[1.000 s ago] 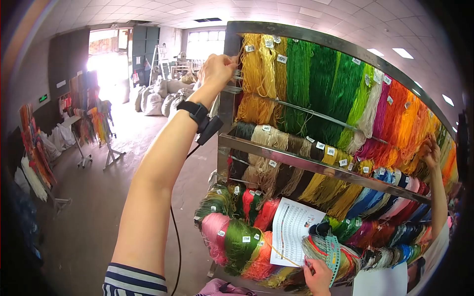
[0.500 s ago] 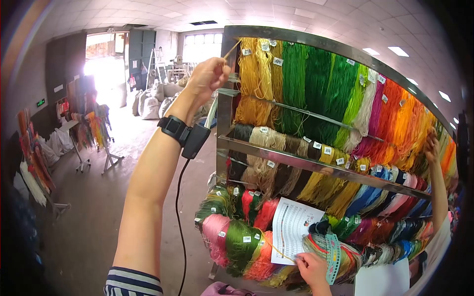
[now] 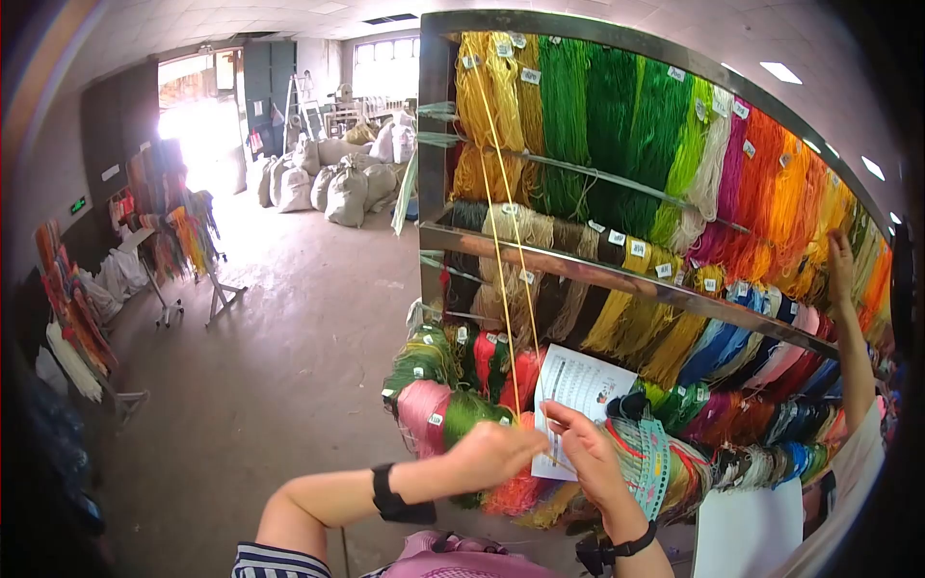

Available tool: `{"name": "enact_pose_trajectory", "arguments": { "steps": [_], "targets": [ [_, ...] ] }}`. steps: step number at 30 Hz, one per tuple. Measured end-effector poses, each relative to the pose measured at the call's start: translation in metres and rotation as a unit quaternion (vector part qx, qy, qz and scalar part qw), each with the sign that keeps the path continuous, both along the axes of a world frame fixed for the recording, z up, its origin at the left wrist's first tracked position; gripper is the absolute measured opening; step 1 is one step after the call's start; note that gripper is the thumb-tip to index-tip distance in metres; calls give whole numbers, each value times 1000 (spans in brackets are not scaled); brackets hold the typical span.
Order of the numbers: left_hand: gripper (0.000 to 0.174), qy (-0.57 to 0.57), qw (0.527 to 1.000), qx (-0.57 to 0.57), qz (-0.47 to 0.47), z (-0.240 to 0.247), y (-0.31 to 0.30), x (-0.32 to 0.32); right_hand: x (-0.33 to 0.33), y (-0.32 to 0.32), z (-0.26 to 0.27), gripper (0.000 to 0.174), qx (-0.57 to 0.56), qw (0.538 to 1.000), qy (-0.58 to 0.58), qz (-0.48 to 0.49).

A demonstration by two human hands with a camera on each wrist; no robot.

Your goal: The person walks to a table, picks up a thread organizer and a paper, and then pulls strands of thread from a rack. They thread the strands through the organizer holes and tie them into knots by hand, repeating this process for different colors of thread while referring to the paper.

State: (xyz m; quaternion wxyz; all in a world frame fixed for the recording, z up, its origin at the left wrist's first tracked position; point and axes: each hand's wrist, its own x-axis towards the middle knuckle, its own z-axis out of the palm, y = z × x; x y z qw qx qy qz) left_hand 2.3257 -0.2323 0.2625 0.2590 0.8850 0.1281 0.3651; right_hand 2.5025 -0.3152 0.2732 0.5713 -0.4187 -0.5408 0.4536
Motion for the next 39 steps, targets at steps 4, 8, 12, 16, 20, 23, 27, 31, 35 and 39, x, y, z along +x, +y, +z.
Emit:
{"name": "enact_pose_trajectory", "arguments": {
  "steps": [4,8,12,16,20,23,27,31,35,39],
  "targets": [
    [13,43,972,-223,-66,-25,-26,4,3,-17,-35,19,20,991,123,48],
    [18,165,916,-333,-149,-53,-23,-14,20,-64,-55,12,-96,959,264,29],
    [19,394,899,-174,-77,-107,-6,-61,75,-121,-151,14,-358,931,-69,-16],
    [20,392,907,-152,-13,-88,-8,-49,89,-176,-172,10,-371,819,-428,-91],
    [22,234,874,-411,-112,-67,-33,14,93,-169,-161,14,-128,926,-235,-268],
    [23,203,842,-479,-142,-63,-55,67,86,-166,-127,16,-81,953,47,-287],
    [28,155,823,-509,-199,-84,-70,122,74,-164,-94,16,-178,930,77,-314],
    [47,208,745,-611,-166,-83,-73,149,105,-162,-93,10,-116,868,-256,-410],
    [46,207,695,-678,-118,-87,-76,160,118,-137,-124,10,-37,860,-275,-428],
    [43,154,678,-707,-130,-93,-79,160,114,-131,-116,8,-170,880,-214,-390]
  ]
}}
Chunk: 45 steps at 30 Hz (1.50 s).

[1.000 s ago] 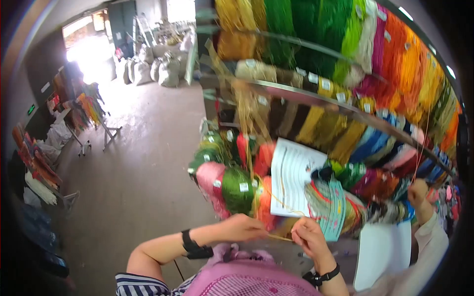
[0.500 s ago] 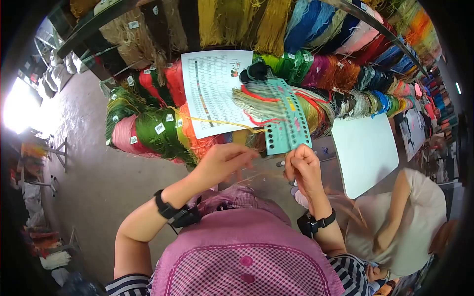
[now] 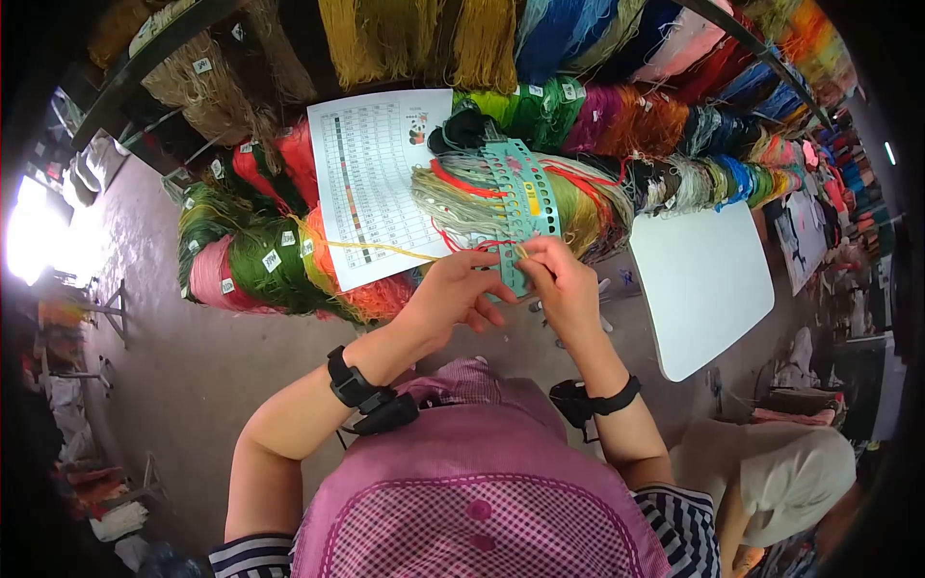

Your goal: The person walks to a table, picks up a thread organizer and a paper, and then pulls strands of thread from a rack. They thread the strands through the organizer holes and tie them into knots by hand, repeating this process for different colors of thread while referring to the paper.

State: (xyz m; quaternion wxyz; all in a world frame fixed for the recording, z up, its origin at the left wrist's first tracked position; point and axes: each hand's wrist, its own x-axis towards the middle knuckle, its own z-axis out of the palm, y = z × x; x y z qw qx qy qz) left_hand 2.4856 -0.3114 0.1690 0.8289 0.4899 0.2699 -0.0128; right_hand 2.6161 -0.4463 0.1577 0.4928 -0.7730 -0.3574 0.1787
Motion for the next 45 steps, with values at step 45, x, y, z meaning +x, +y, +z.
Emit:
{"name": "enact_pose_trajectory", "arguments": {
  "steps": [45],
  "targets": [
    [37,13,788,606,107,102,110,-133,8,15,-9,47,-18,972,-202,122]
  ]
}}
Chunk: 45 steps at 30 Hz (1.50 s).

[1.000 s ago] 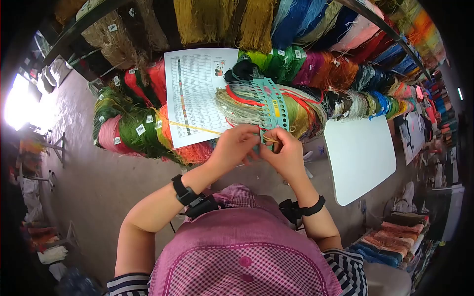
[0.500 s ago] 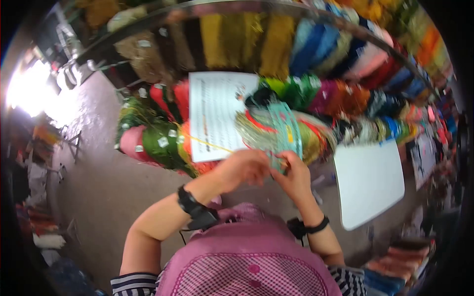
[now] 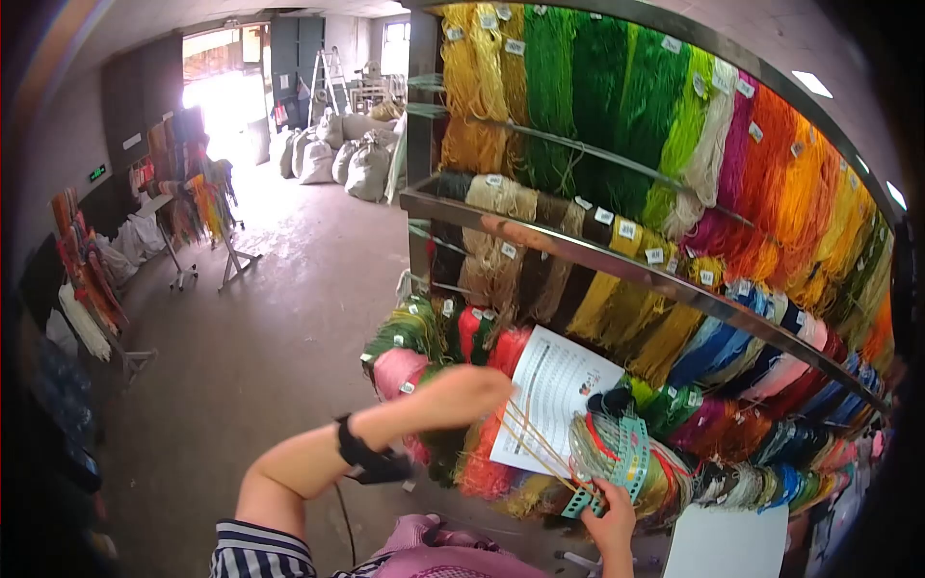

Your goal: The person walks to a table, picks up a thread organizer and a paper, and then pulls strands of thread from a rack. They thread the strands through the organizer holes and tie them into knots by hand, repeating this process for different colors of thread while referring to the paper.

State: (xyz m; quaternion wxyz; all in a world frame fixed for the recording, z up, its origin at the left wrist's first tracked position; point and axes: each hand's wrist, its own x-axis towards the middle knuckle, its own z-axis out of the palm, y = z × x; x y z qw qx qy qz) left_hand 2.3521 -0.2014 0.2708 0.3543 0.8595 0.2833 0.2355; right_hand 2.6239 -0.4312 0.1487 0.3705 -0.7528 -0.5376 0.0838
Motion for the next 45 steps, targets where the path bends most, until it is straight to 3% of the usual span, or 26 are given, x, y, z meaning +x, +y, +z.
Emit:
{"name": "enact_pose_trajectory", "arguments": {
  "steps": [1,2,3,4,5,6,8,9,13,15,19,21,23,26,27,29,31,33,35,37,38,39,41,43,45],
  "targets": [
    [37,58,996,8,65,52,-3,-23,-1,0,2,49,-31,999,-5,-7],
    [35,86,980,-88,156,65,17,-41,-4,1,6,38,-17,1000,-22,-13],
    [35,62,982,29,174,58,55,-65,-6,2,7,38,-12,1000,-24,-11],
    [33,50,965,-43,254,81,70,-80,-7,3,8,40,-8,1000,-23,-7],
    [31,40,946,104,304,88,92,-96,-9,3,9,41,-6,1000,-21,-4],
    [29,29,904,249,345,95,114,-106,-8,2,11,34,29,993,-114,-5],
    [26,-82,864,337,365,130,142,-106,-6,3,23,36,-25,996,-74,-34],
    [27,-134,874,337,323,149,162,-102,-7,2,28,38,-85,994,-32,-64],
    [28,-261,853,370,259,209,225,-65,-10,12,26,38,-15,992,-36,-123],
    [27,-272,789,429,345,231,242,-47,-12,17,21,32,1,989,-62,-131],
    [27,-235,812,390,364,246,275,-35,-28,21,30,26,-40,989,-41,-135],
    [29,-228,868,321,303,248,277,-42,-32,20,30,27,-48,986,-69,-143],
    [24,-248,873,289,306,242,270,-49,-32,19,28,27,-18,987,-69,-143],
    [18,-347,905,182,169,234,268,-65,-28,20,26,26,9,988,-81,-131],
    [18,-346,905,182,169,234,256,-66,-27,21,27,26,7,988,-92,-121],
    [25,-431,900,-21,59,237,232,-70,-30,24,34,25,4,988,-98,-123],
    [27,-434,898,-38,55,239,223,-68,-34,28,43,27,-42,993,-56,-100],
    [30,-436,897,-56,48,241,220,-68,-33,39,32,24,7,996,-50,-79],
    [25,-397,917,-36,22,237,219,-62,-35,43,24,24,48,996,-39,-67],
    [22,-346,926,124,89,219,185,-43,-39,50,26,10,92,995,7,-47],
    [18,-290,910,258,148,197,166,-30,-35,51,20,15,87,995,31,-23],
    [15,-293,890,320,140,176,134,-17,-37,56,21,15,83,995,37,-29],
    [11,-248,875,395,130,135,89,-4,-42,66,38,17,127,971,201,7],
    [6,-220,895,377,88,95,59,4,-49,77,75,20,103,952,284,44],
    [8,-216,911,351,10,55,21,16,-64,93,109,32,157,896,389,147]
  ]
}}
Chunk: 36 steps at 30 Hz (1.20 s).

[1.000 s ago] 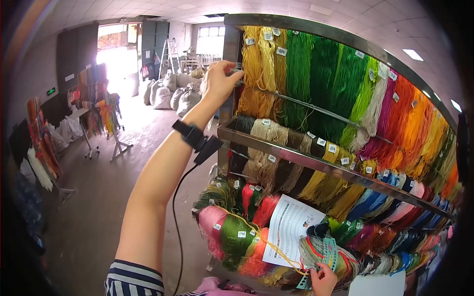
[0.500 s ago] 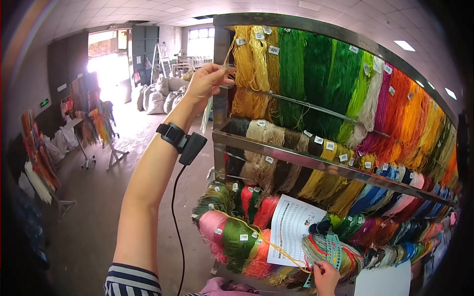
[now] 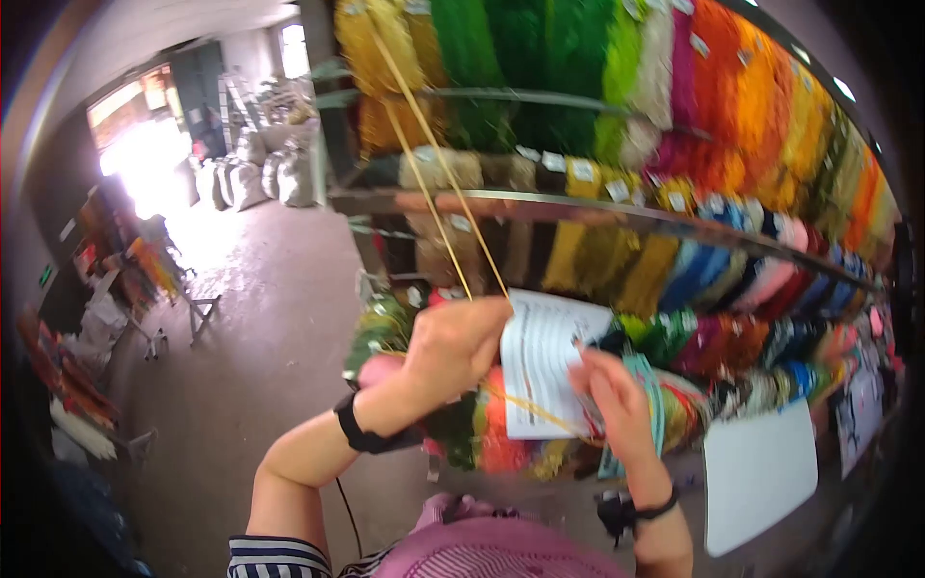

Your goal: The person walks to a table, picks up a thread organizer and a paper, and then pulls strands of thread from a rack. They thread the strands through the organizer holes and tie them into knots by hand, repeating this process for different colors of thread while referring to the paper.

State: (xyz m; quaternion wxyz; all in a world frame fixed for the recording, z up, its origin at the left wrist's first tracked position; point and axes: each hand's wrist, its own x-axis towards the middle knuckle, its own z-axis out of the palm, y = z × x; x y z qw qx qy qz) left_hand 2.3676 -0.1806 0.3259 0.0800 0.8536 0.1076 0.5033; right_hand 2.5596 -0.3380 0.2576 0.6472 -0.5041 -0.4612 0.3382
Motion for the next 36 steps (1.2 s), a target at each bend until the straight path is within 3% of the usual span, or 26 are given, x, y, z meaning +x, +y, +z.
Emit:
{"name": "enact_pose_trajectory", "arguments": {
  "steps": [2,4,5,6,8,9,10,11,13,15,16,18,20,21,23,24,25,27,28,30,31,33,36],
  "targets": [
    [9,82,994,-54,-47,-36,-37,10,-16,15,30,45,57,985,111,118],
    [12,106,986,-100,-80,-53,-64,20,-20,13,52,45,8,973,130,191],
    [15,117,981,-125,-89,-60,-75,23,-14,6,52,35,-17,965,151,214],
    [15,112,978,-117,-130,-67,-79,28,-7,-1,51,19,-14,980,91,176],
    [16,125,963,-153,-184,-79,-85,38,10,-22,43,8,42,974,150,167],
    [17,147,958,-174,-176,-79,-87,38,23,-36,39,6,44,993,89,69],
    [18,151,928,-291,-175,-76,-89,39,39,-56,39,5,58,997,31,-40],
    [19,132,943,-253,-173,-85,-79,40,63,-74,31,5,112,986,45,-114],
    [20,123,907,-376,-144,-89,-68,33,124,-123,19,6,125,949,38,-286],
    [20,113,872,-458,-128,-94,-60,23,209,-201,-4,9,115,849,11,-516],
    [21,131,851,-496,-112,-97,-58,19,238,-239,-6,10,103,756,-59,-643],
    [22,139,825,-533,-128,-105,-60,21,262,-303,-5,10,162,665,-100,-722],
    [23,145,798,-568,-138,-107,-70,30,274,-341,-2,11,202,645,-192,-712],
    [24,176,772,-591,-152,-105,-82,43,266,-330,3,11,198,647,-189,-712],
    [26,233,727,-619,-183,-107,-105,68,232,-283,11,16,228,699,-161,-658],
    [29,258,709,-625,-200,-114,-116,80,222,-276,5,13,107,730,-231,-634],
    [29,259,709,-626,-196,-120,-125,91,218,-259,-7,4,79,778,-199,-590],
    [38,286,653,-664,-225,-134,-137,109,180,-208,-30,4,8,836,-211,-506],
    [38,284,653,-666,-223,-143,-141,117,167,-194,-49,8,-57,849,-239,-468],
    [46,237,579,-750,-217,-156,-145,128,121,-158,-64,11,-69,911,-192,-360],
    [46,235,579,-751,-214,-156,-147,132,110,-150,-73,11,-113,931,-163,-306],
    [45,183,539,-783,-250,-155,-151,137,96,-136,-89,11,-158,947,-132,-247],
    [44,183,555,-767,-265,-161,-152,140,90,-124,-104,11,-156,946,-183,-215]
  ]
}}
